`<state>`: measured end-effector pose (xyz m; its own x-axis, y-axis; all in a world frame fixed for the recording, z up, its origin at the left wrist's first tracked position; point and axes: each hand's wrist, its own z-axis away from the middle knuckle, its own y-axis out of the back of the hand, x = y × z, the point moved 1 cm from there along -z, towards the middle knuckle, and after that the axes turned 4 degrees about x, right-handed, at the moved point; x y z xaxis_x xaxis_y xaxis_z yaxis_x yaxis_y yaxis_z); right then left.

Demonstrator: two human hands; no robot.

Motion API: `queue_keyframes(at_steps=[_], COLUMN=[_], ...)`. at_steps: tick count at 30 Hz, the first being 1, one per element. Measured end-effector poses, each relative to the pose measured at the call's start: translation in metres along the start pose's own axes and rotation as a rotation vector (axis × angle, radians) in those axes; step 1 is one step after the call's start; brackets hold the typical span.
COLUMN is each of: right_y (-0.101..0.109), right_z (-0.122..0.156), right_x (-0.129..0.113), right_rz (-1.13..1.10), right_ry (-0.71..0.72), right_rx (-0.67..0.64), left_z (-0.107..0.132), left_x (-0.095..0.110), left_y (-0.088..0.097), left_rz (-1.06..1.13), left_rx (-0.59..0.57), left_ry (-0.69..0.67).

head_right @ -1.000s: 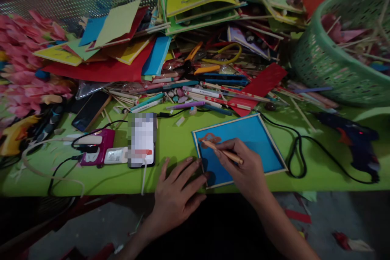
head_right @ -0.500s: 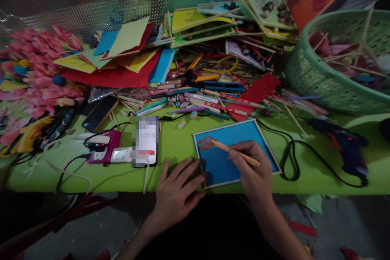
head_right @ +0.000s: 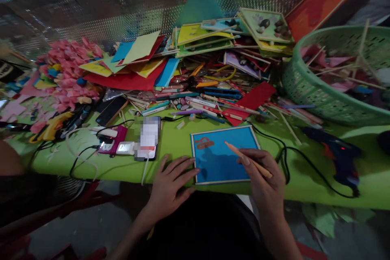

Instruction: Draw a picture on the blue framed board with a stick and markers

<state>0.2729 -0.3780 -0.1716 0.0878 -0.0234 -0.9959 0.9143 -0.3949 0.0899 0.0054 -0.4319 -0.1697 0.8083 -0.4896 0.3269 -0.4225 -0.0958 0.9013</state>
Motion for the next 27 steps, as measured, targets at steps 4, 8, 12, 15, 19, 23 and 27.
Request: queue_keyframes(at_steps=[4, 8, 12, 15, 19, 23, 27], right_y=[0.008, 0.010, 0.012, 0.011, 0.000, -0.017, -0.034], right_z=[-0.004, -0.009, -0.018, -0.026, -0.039, -0.050, -0.056], right_x=[0.004, 0.006, 0.001, -0.006, -0.015, -0.020, -0.022], right_rz=[-0.023, -0.031, -0.006, 0.035, 0.061, 0.131, 0.193], right_ry=[-0.020, -0.040, -0.089, -0.083, -0.024, 0.051, 0.156], right_rx=[-0.045, -0.101, -0.142, -0.190, -0.276, -0.364, -0.390], left_z=[-0.004, -0.007, -0.007, -0.006, -0.004, -0.003, -0.003], left_x=[0.003, 0.003, 0.001, 0.001, 0.001, 0.001, 0.001], left_y=[0.007, 0.008, 0.004, -0.001, -0.006, -0.009, -0.010], left_rz=[0.039, 0.056, 0.056, 0.067, 0.067, 0.018, -0.022], left_rx=[-0.023, -0.030, 0.023, 0.050, 0.070, 0.090, 0.088], left_ry=[0.032, 0.067, 0.094, 0.091, 0.080, 0.066, 0.050])
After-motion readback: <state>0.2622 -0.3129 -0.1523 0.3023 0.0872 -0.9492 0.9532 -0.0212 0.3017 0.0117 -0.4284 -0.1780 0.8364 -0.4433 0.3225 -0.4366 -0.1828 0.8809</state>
